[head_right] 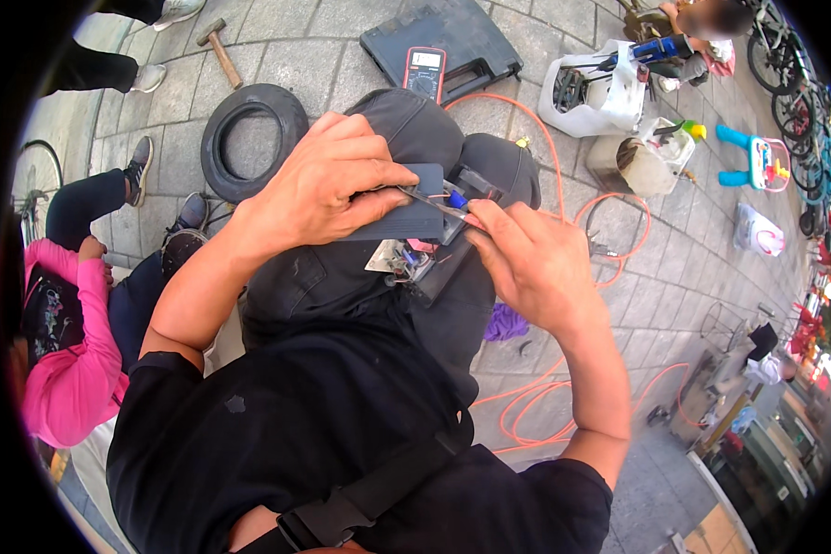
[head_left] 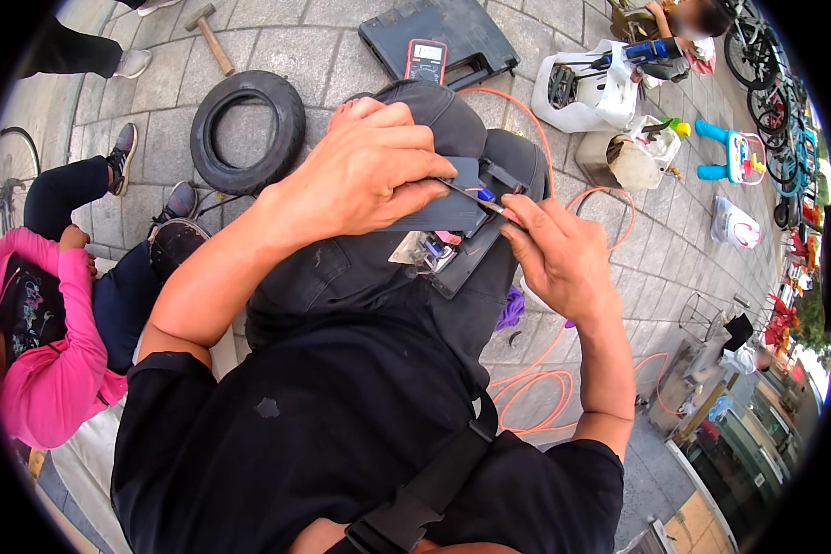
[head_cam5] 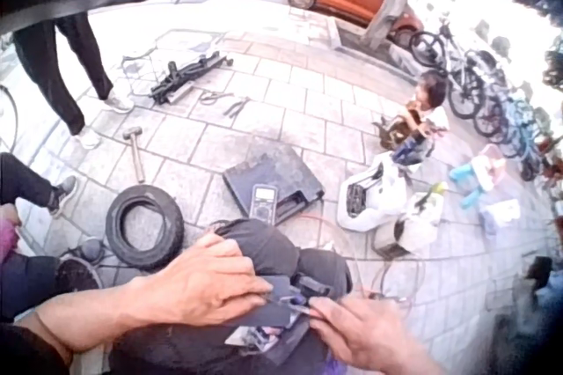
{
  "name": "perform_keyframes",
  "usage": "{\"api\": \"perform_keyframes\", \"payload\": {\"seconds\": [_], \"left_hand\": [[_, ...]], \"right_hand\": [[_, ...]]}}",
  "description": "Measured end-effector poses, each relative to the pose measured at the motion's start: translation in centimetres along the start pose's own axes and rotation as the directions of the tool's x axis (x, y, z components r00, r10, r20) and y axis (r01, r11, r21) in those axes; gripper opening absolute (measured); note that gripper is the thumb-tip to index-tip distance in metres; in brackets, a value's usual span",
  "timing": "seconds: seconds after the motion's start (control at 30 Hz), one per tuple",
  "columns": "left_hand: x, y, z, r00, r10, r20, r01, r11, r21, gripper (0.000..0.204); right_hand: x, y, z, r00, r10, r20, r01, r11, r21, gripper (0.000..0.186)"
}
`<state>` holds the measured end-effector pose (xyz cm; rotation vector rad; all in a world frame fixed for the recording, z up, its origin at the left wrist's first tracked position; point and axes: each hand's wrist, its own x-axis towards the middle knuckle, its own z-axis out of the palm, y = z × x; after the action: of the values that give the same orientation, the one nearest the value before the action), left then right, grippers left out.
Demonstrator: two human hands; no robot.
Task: The person works on a small electronic device held on their lap, using a screwdriver to adjust components and a multimeter to test connections. They repeatedly insert and remove a small black rectangular object while manipulating wires and screws.
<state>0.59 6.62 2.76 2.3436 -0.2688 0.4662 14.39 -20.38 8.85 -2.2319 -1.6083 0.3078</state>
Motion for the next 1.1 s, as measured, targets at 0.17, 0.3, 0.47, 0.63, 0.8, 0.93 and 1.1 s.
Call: {"api": "perform_keyframes", "payload": {"seconds": [0.17, 0.3, 0.47, 0.63, 0.8, 0.93, 1.1], "left_hand": [[-0.1, -0.2, -0.1, 1.0, -0.011, 0.011, 0.011, 1.0, -0.018, 0.028], [0.1, 0.0, -0.3, 1.0, 0.012, 0.018, -0.012, 1.0, 0.019, 0.026], [0.1, 0.1, -0.4, 0.999, 0.017, 0.03, -0.018, 0.999, 0.047, 0.025], [0.1, 0.2, -0.3, 1.0, 0.007, 0.022, -0.008, 0.999, 0.034, 0.027], [0.0, 0.1, 0.1, 1.0, 0.001, 0.019, -0.001, 1.0, 0.015, 0.028], [-0.1, 0.0, 0.1, 1.0, -0.023, 0.019, 0.024, 1.0, -0.007, 0.027], [0.1, 0.3, -0.1, 0.999, -0.034, 0.028, 0.033, 0.999, 0.019, 0.026]], "right_hand": [[0.6, 0.0, 0.3, 1.0, -0.014, -0.02, 0.013, 1.0, -0.008, 0.039], [0.0, 0.2, 0.3, 0.999, -0.005, -0.033, 0.006, 1.0, 0.009, 0.038], [-0.9, 0.7, 0.2, 1.0, 0.014, -0.024, -0.014, 1.0, 0.009, 0.04], [-1.2, 0.4, 0.6, 0.999, 0.021, -0.027, -0.021, 1.0, -0.012, 0.042], [-0.4, 0.3, 0.8, 0.999, -0.025, -0.045, 0.024, 1.0, -0.014, 0.042], [0.1, 0.3, 0.7, 0.997, -0.054, -0.055, 0.052, 0.998, -0.036, 0.041], [0.1, 0.5, 0.5, 0.995, -0.059, -0.077, 0.056, 0.998, -0.041, 0.039]]}}
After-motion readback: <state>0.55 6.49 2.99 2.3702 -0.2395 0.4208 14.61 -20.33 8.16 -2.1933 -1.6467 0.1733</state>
